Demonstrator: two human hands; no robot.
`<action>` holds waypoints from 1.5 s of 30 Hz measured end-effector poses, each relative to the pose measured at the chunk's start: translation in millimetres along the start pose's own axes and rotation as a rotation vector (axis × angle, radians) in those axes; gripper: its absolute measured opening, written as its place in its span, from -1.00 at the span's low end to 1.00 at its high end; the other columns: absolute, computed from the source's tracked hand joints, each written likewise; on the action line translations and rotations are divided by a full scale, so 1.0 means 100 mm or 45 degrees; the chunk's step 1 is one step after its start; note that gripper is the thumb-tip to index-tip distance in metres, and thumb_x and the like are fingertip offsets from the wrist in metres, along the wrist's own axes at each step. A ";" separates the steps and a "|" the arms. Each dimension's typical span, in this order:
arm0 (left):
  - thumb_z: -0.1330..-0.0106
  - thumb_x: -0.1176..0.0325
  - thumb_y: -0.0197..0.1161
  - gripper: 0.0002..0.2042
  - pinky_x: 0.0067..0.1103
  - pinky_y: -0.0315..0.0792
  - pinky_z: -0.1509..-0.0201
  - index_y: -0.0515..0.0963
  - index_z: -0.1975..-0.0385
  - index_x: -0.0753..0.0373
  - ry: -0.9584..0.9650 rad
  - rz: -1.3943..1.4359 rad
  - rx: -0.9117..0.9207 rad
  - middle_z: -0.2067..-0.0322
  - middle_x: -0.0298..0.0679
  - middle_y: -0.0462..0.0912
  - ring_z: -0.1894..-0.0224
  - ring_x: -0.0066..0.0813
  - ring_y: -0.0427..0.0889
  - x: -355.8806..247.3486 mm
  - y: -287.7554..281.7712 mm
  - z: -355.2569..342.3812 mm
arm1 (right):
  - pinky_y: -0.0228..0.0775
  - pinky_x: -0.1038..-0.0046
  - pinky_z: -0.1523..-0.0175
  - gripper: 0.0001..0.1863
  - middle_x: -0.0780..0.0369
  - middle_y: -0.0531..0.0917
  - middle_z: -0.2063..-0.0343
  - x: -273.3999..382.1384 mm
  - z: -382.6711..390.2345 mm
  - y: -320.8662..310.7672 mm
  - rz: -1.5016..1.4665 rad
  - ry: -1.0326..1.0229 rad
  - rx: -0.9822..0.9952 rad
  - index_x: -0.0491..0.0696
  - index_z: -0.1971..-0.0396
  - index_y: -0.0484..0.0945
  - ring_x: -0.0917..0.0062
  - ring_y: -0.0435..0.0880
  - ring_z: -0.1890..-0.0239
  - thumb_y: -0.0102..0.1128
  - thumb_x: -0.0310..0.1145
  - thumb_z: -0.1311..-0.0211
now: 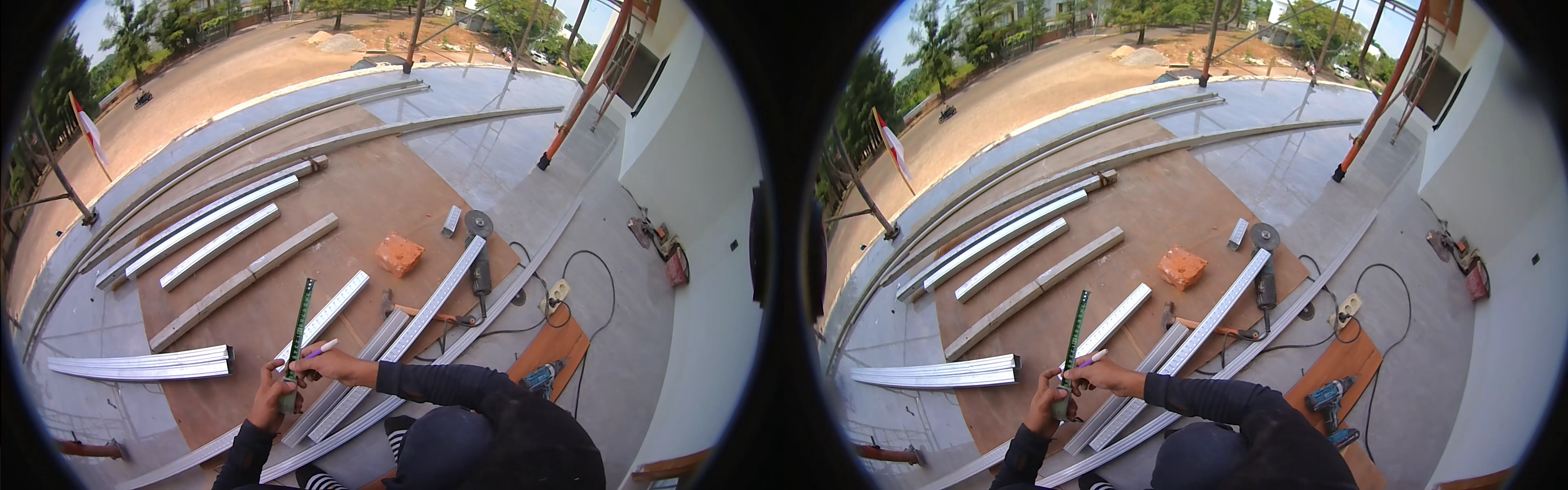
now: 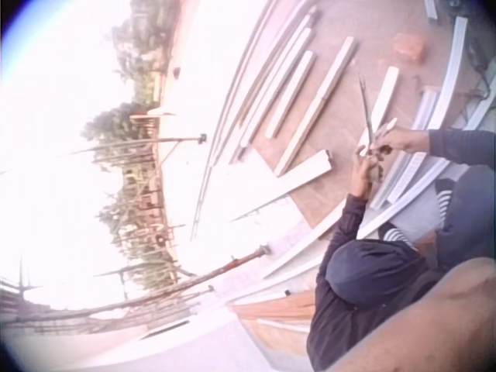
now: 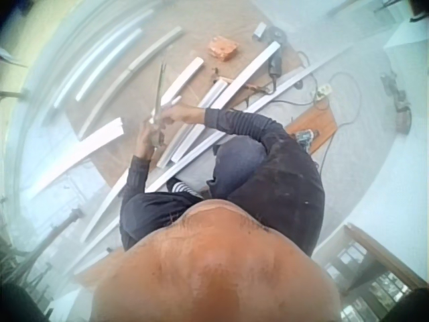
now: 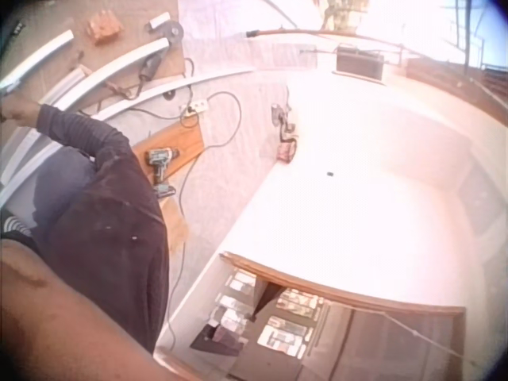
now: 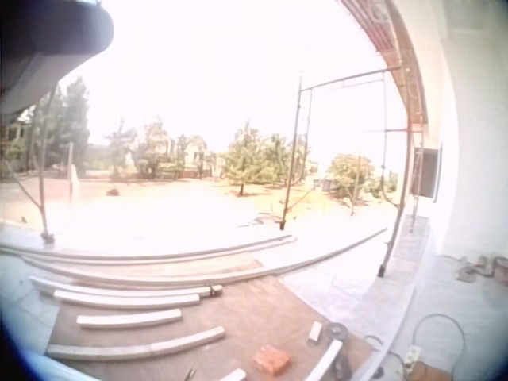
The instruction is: The person measures and marks aluminum profiles using a measuring tape and a pencil, then cuts a profile with an angle grinder. The person also moves several aluminum profiles and wood boards around the work area on a wooden platform.
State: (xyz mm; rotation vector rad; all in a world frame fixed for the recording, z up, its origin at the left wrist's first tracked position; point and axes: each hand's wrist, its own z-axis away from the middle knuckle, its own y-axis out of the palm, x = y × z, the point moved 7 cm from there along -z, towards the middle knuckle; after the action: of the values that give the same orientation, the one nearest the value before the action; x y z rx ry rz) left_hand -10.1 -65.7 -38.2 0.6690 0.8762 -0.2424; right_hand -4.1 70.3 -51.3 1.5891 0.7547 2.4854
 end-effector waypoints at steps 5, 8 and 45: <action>-0.18 0.35 0.15 -0.41 -0.48 0.45 0.47 0.10 -0.23 0.09 0.002 -0.006 -0.004 0.26 -0.03 0.54 0.54 -0.30 0.56 0.01 0.02 -0.01 | 0.23 0.61 0.35 -0.83 0.41 0.57 0.53 0.04 -0.06 -0.18 -0.023 -0.071 -0.131 0.02 0.39 0.61 0.73 0.44 0.48 0.21 -0.22 -0.33; -0.18 0.34 0.15 -0.40 -0.48 0.45 0.48 0.10 -0.23 0.12 0.016 0.001 0.005 0.27 -0.03 0.54 0.54 -0.30 0.56 0.00 0.04 -0.04 | 0.23 0.62 0.33 -0.84 0.39 0.58 0.51 0.03 -0.05 -0.20 -0.023 -0.052 -0.114 -0.04 0.33 0.62 0.73 0.45 0.45 0.21 -0.27 -0.34; -0.13 0.28 0.33 -0.60 -0.29 0.50 -0.08 0.47 0.05 0.26 0.323 -2.122 -0.363 0.04 -0.07 0.49 -0.04 -0.05 0.55 0.00 -1.37 -0.41 | 0.33 0.26 -0.05 -0.73 0.37 0.72 0.49 2.33 1.69 1.10 1.606 -1.488 -0.231 0.01 0.28 0.69 0.49 0.65 0.31 0.39 -0.12 -0.17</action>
State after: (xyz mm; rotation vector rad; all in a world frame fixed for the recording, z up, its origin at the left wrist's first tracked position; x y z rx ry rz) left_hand -98.8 -145.7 -117.0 -0.4691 1.5104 -1.4973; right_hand 57.5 112.1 247.7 3.3621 -0.8249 1.1610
